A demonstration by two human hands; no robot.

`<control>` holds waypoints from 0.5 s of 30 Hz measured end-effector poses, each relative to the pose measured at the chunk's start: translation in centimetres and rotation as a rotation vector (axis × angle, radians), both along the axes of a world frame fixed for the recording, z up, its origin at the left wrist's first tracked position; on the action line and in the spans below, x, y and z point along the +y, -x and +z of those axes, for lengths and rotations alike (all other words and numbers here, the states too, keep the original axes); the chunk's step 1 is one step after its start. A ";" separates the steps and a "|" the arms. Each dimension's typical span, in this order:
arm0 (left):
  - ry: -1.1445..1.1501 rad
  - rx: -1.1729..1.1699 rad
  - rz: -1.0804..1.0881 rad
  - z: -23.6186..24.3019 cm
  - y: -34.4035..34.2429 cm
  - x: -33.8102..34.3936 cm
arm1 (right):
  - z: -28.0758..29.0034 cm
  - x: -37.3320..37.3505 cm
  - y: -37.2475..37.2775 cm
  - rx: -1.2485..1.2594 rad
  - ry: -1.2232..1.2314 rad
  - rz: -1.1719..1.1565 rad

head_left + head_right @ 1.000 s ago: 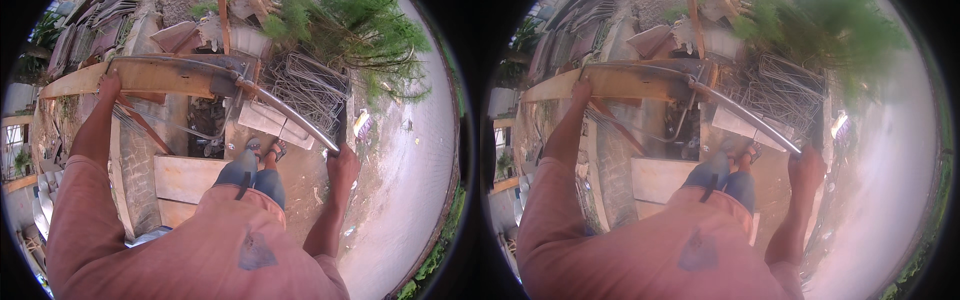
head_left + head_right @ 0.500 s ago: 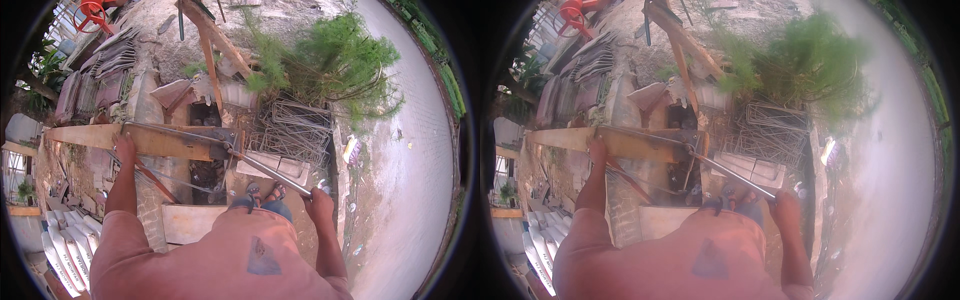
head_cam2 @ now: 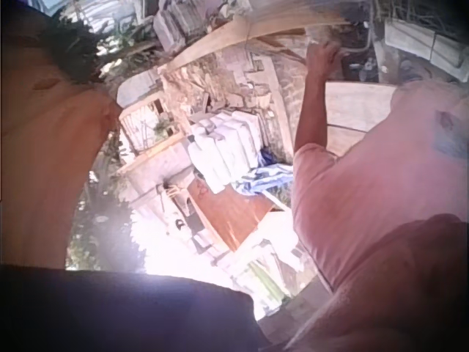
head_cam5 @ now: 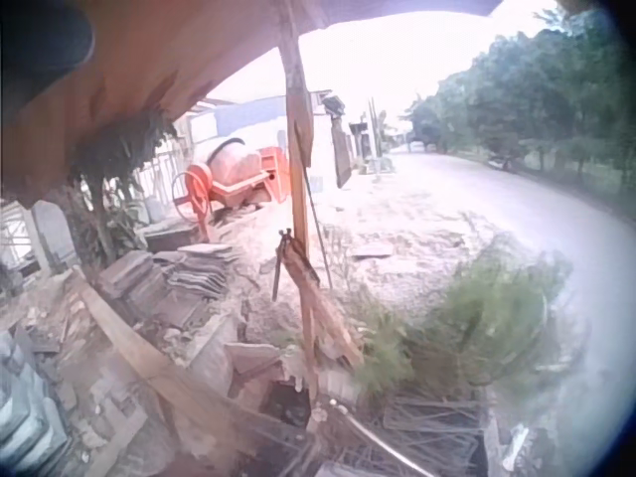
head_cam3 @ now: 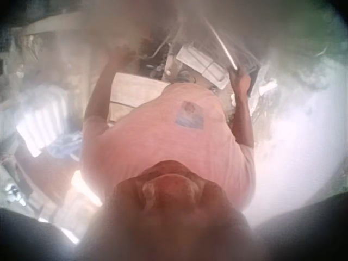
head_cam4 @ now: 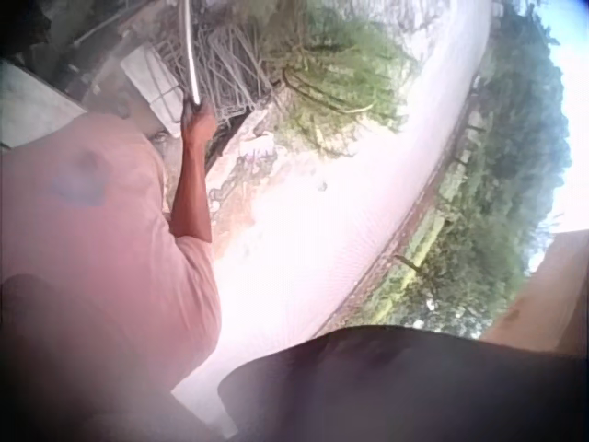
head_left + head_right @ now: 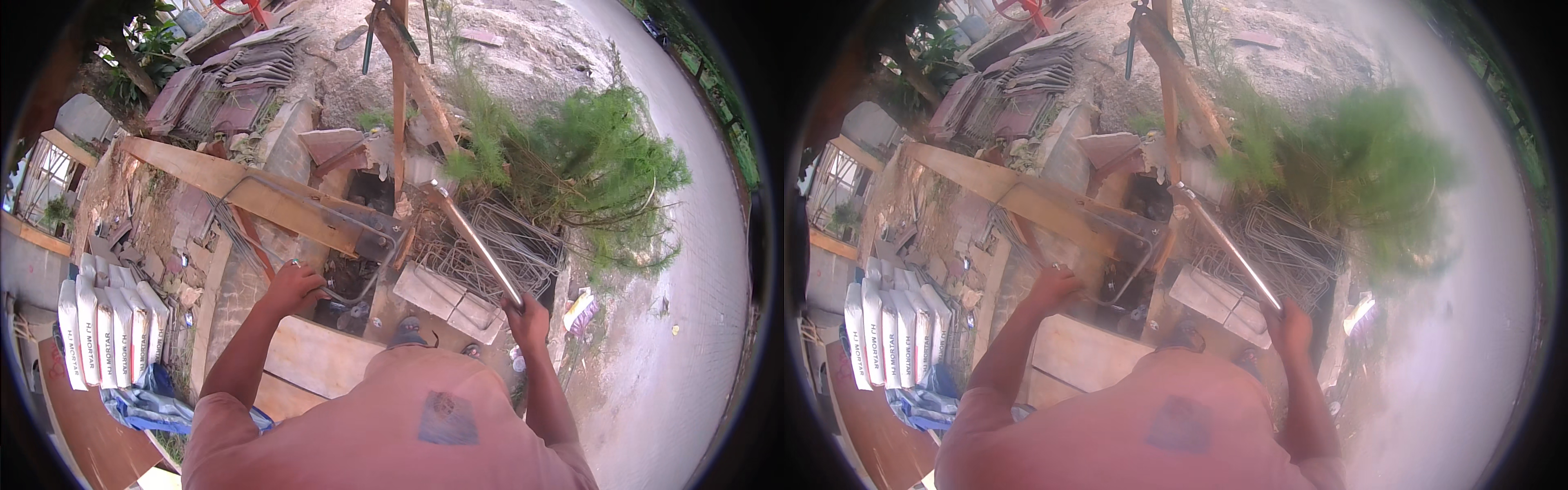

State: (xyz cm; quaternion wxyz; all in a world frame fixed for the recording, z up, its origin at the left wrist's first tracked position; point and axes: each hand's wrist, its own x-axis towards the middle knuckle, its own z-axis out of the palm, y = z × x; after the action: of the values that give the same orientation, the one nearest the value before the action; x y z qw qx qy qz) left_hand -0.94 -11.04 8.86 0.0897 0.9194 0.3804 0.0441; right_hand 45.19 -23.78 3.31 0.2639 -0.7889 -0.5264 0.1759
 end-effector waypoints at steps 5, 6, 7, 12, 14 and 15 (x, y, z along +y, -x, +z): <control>-0.202 -0.172 0.231 7.6 -4.2 -0.9 | -1.7 -2.8 -4.4 0.056 -0.048 0.025; -0.161 -0.190 0.322 8.4 -5.2 -0.3 | -2.7 -3.7 -5.3 0.045 -0.043 0.027; -0.123 -0.208 0.411 9.1 -6.1 0.2 | -3.8 -4.6 -6.1 0.034 -0.039 0.028; 0.266 -0.174 0.818 2.9 -4.6 2.0 | -6.4 -7.0 -8.0 0.110 0.039 0.035; 0.282 -0.124 0.879 -0.6 -3.4 3.4 | -6.4 -7.4 -8.1 0.079 0.069 0.042; 0.273 -0.133 0.877 -2.1 -2.9 3.7 | -6.3 -7.5 -8.1 0.059 0.085 0.035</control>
State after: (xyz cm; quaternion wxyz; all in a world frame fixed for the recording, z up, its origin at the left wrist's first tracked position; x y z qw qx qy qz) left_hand 1.95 -7.38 6.77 0.2070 0.6465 0.7292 0.0860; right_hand 53.26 -31.30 -3.00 0.2425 -0.7845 -0.5242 0.2258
